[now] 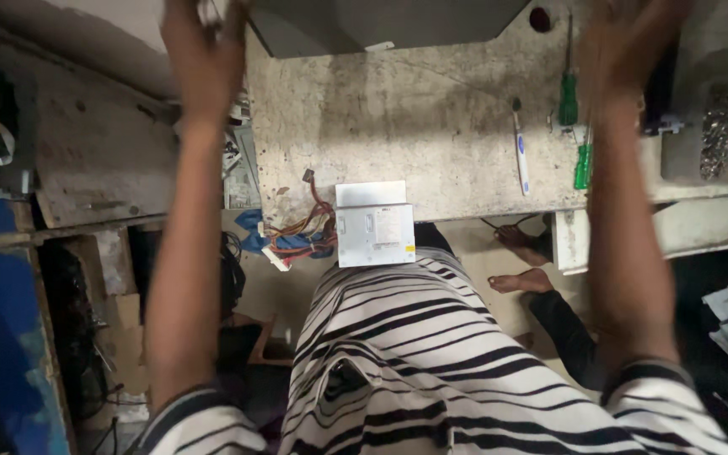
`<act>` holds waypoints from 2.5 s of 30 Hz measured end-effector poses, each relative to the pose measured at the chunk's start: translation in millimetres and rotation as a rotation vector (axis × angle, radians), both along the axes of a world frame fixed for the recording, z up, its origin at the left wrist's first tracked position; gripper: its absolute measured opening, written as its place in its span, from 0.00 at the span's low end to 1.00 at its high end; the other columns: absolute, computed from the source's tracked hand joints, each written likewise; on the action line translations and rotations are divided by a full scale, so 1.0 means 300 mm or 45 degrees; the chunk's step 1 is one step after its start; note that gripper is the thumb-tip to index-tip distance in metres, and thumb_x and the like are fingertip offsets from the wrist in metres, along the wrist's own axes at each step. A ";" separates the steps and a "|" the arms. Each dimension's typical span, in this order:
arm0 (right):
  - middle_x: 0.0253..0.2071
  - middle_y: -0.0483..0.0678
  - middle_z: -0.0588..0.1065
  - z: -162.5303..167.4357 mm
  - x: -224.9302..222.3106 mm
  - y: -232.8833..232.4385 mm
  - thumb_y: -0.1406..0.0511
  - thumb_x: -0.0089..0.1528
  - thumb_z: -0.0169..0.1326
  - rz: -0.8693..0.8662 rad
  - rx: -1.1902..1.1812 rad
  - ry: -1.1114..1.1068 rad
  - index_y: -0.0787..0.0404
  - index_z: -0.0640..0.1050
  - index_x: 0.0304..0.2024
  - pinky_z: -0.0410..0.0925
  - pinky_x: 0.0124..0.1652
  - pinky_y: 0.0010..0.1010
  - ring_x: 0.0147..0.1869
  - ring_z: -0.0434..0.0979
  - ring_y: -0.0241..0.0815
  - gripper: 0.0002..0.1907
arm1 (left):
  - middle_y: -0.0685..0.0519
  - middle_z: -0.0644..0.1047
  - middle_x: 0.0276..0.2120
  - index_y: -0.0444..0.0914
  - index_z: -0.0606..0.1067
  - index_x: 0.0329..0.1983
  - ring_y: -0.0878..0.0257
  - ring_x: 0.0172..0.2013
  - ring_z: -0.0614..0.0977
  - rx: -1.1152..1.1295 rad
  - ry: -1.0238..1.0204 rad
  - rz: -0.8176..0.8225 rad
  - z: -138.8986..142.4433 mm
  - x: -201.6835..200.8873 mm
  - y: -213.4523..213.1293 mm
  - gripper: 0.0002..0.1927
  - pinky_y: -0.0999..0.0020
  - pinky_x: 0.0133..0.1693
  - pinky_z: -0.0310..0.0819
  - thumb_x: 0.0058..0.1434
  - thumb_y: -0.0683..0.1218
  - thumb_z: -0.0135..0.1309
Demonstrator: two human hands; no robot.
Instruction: The person uses a yellow screwdriver to repeatedly tap and pry at the casing of a small white power supply unit on a cluttered workbench. The person holds the unit with one hand while applying the tool with the other, focusing on the edges and seams of the casing.
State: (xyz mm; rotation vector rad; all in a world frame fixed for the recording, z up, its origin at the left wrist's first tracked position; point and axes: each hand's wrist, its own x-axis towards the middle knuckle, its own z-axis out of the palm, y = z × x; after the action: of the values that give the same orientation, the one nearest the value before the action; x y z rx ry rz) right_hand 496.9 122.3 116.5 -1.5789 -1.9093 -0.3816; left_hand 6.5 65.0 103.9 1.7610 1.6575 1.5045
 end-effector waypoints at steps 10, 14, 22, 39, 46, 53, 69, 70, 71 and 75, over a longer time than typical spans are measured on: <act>0.71 0.64 0.57 -0.156 -0.518 -0.696 0.46 0.43 0.71 1.140 -1.219 -0.357 0.48 0.59 0.71 0.46 0.65 0.63 0.72 0.54 0.70 0.59 | 0.40 0.68 0.68 0.32 0.59 0.74 0.52 0.65 0.75 -0.236 -0.266 0.142 -0.065 0.229 -0.679 0.30 0.63 0.60 0.76 0.73 0.41 0.53; 0.63 0.60 0.63 -0.127 -0.556 -0.700 0.50 0.43 0.70 1.114 -1.115 -0.382 0.48 0.61 0.72 0.55 0.62 0.56 0.64 0.62 0.60 0.57 | 0.46 0.79 0.51 0.32 0.67 0.66 0.63 0.47 0.80 -0.205 -0.483 0.467 -0.168 0.195 -0.849 0.19 0.70 0.50 0.75 0.74 0.41 0.51; 0.57 0.59 0.67 -0.292 -0.524 -0.660 0.53 0.44 0.70 1.037 -0.946 0.562 0.57 0.62 0.70 0.59 0.59 0.51 0.60 0.66 0.59 0.55 | 0.52 0.80 0.32 0.33 0.80 0.46 0.67 0.33 0.78 -0.492 -0.454 0.557 -0.334 0.330 -1.042 0.11 0.70 0.37 0.74 0.74 0.46 0.53; 0.65 0.58 0.67 -0.601 -0.401 -0.750 0.53 0.57 0.62 0.667 -1.590 2.961 0.65 0.62 0.70 0.57 0.71 0.57 0.70 0.66 0.59 0.45 | 0.39 0.62 0.66 0.41 0.38 0.79 0.48 0.65 0.69 -0.479 -0.945 -0.239 -0.139 0.504 -0.700 0.63 0.51 0.63 0.70 0.54 0.59 0.68; 0.65 0.61 0.68 -0.667 -0.391 -0.762 0.46 0.53 0.54 0.344 -1.713 3.306 0.59 0.65 0.68 0.58 0.65 0.61 0.67 0.68 0.63 0.45 | 0.49 0.79 0.42 0.32 0.73 0.64 0.61 0.37 0.77 -0.846 -1.704 -0.104 -0.255 0.448 -0.659 0.32 0.66 0.34 0.70 0.67 0.59 0.53; 0.59 0.57 0.72 -0.611 -0.350 -0.738 0.52 0.52 0.60 0.281 -1.544 3.011 0.61 0.68 0.66 0.67 0.61 0.57 0.61 0.73 0.59 0.41 | 0.54 0.78 0.43 0.33 0.76 0.55 0.69 0.43 0.75 -0.843 -1.125 -0.188 -0.321 0.448 -0.652 0.18 0.73 0.46 0.71 0.72 0.51 0.53; 0.60 0.56 0.76 -0.345 -0.382 -0.421 0.63 0.49 0.63 0.770 -1.683 1.515 0.67 0.68 0.70 0.67 0.61 0.34 0.62 0.77 0.47 0.46 | 0.33 0.45 0.75 0.32 0.34 0.79 0.43 0.76 0.53 -0.506 -0.409 -0.499 -0.237 0.497 -0.656 0.72 0.50 0.74 0.52 0.50 0.58 0.75; 0.61 0.56 0.76 -0.361 -0.395 -0.420 0.64 0.50 0.63 0.781 -1.667 1.534 0.68 0.67 0.70 0.67 0.62 0.35 0.63 0.76 0.47 0.44 | 0.32 0.44 0.75 0.31 0.32 0.78 0.43 0.75 0.53 -0.454 -0.413 -0.484 -0.249 0.503 -0.640 0.75 0.51 0.74 0.52 0.48 0.58 0.76; 0.61 0.56 0.75 -0.376 -0.407 -0.423 0.65 0.51 0.63 0.757 -1.674 1.597 0.67 0.67 0.70 0.67 0.61 0.35 0.62 0.76 0.46 0.44 | 0.33 0.47 0.74 0.31 0.34 0.78 0.43 0.75 0.55 -0.465 -0.400 -0.455 -0.263 0.502 -0.627 0.73 0.51 0.74 0.53 0.47 0.57 0.76; 0.58 0.55 0.76 -0.412 -0.401 -0.469 0.68 0.53 0.61 0.655 -1.722 1.820 0.66 0.67 0.69 0.70 0.58 0.34 0.58 0.78 0.45 0.40 | 0.34 0.52 0.74 0.31 0.41 0.79 0.42 0.75 0.57 -0.487 -0.290 -0.402 -0.316 0.508 -0.606 0.70 0.52 0.74 0.52 0.46 0.54 0.76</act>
State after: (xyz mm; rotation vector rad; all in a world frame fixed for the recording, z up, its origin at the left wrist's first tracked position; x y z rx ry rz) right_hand 376.5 -18.5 -7.1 -1.1264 -1.0790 2.0227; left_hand 158.8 -116.8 9.1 1.4968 1.3678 1.1129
